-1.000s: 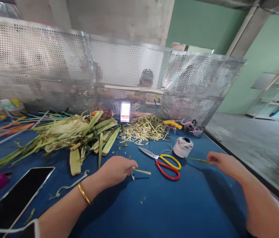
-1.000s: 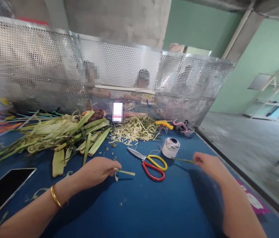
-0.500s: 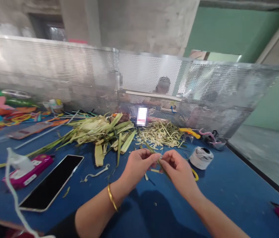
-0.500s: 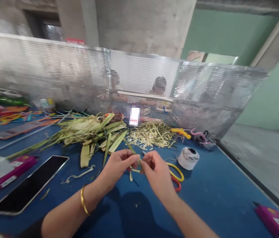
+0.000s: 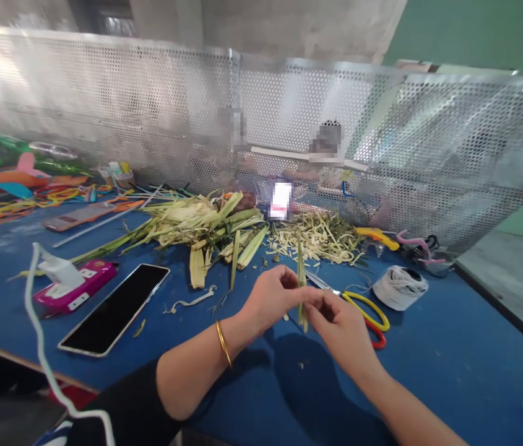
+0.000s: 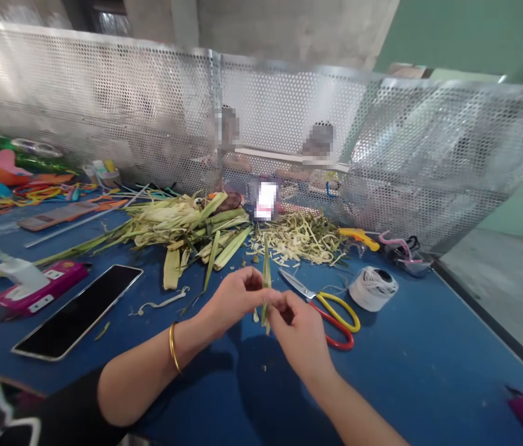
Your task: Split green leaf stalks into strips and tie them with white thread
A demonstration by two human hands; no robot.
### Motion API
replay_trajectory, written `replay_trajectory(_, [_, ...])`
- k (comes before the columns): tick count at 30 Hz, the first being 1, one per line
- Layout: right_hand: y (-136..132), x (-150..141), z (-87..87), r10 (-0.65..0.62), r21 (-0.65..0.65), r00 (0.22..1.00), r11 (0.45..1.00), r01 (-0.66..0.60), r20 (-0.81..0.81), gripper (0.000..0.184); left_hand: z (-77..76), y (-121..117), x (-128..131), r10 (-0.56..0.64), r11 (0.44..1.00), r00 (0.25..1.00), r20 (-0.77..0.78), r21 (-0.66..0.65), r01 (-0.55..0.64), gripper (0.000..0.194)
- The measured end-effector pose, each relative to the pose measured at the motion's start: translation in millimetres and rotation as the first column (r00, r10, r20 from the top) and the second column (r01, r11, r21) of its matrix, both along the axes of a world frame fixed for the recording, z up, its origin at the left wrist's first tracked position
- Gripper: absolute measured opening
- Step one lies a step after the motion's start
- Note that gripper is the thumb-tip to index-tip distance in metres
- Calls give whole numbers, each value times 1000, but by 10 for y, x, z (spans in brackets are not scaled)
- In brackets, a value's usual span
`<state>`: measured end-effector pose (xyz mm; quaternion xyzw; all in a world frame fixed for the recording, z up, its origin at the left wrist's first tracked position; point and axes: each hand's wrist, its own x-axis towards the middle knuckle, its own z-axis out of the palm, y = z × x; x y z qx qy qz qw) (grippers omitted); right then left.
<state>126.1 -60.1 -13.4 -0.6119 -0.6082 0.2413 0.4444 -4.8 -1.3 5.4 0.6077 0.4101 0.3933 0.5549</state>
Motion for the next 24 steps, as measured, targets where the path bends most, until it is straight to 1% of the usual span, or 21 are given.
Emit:
replay_trajectory(2, [9,13,9,-7,-35,996,999,4,-90,20,-9,-18,8,-96,993,995,20,-73,97,36])
replay_trajectory(3, [15,18,16,3,-58,988,998,-12,-155,22,-15,-23,10,-119,985,992,47,-118,124,35])
replay_trajectory(5, [28,27,36,27,-90,950,994,-58,-312,24,-29,-23,12,-112,974,987,112,-184,131,31])
replay_trajectory(8, [47,50,78,40,-113,857,987,-114,-514,25,-41,-9,11,-92,971,979,183,-199,129,26])
replay_trajectory(10, [54,74,106,42,-134,797,979,-154,-603,25,-39,-2,13,-103,967,973,204,-207,145,24])
replay_trajectory(12, [58,95,125,45,-155,766,970,-187,-642,27,-31,-7,19,-95,970,978,188,-201,133,21])
replay_trajectory(14, [60,104,122,58,-168,780,964,-206,-623,29,-21,-24,28,-57,983,988,141,-162,80,18])
replay_trajectory(17, [73,98,63,66,-174,863,969,-176,-502,32,-15,-66,42,-20,998,999,39,-54,22,16])
replay_trajectory(20, [95,101,-20,87,-147,923,978,-151,-374,31,-22,-96,47,-61,998,997,-49,24,62,18])
replay_trajectory(24, [108,136,-44,159,-119,940,972,-203,-304,22,-39,-78,38,-106,994,993,-46,34,108,20])
